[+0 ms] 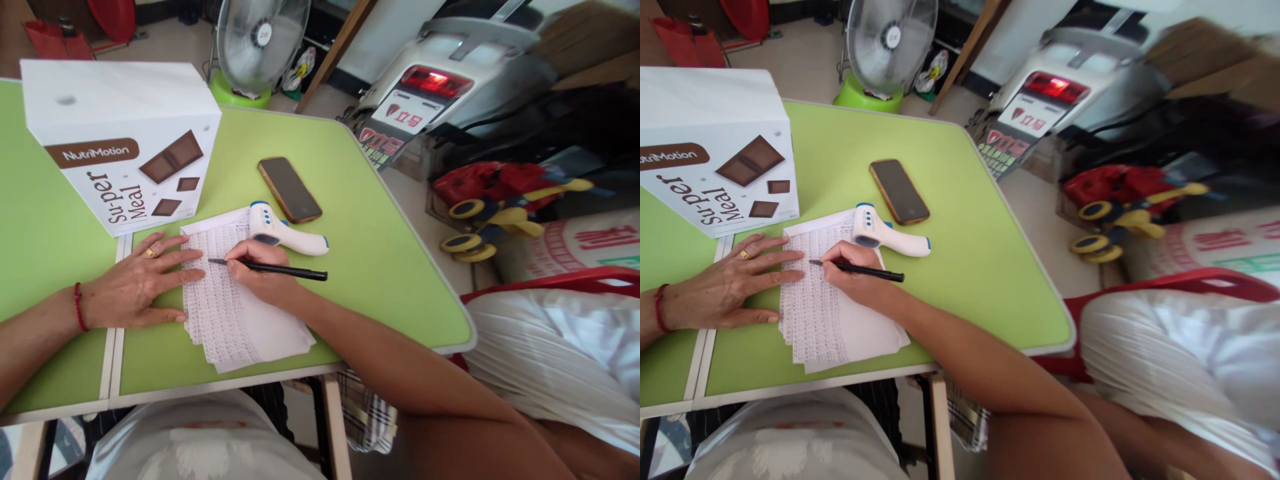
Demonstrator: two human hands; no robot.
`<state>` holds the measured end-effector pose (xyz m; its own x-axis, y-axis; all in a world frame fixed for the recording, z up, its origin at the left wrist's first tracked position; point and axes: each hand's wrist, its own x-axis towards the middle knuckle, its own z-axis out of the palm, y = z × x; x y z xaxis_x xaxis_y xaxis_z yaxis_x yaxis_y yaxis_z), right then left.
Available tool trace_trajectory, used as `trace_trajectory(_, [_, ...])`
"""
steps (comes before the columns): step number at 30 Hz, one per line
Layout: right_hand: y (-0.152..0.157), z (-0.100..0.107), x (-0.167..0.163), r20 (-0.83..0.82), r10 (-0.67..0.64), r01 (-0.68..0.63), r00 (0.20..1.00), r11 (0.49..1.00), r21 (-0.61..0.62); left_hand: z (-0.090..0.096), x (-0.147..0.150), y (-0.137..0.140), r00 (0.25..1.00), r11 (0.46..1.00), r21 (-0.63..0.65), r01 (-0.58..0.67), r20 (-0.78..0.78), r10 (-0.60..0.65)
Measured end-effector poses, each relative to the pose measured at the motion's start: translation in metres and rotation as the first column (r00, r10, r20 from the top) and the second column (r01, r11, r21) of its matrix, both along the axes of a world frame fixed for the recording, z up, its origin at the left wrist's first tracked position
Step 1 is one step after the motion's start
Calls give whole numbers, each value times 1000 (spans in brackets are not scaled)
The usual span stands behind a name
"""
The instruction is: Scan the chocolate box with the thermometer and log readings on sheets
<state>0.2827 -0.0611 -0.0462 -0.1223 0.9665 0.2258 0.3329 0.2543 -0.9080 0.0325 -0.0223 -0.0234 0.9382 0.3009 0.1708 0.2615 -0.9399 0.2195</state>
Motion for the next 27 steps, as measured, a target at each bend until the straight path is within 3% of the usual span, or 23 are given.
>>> trace_trajectory(27, [1, 3, 0, 1, -73, 73, 997, 997, 0, -1, 0, 0, 1000, 1000, 7, 2, -10, -2])
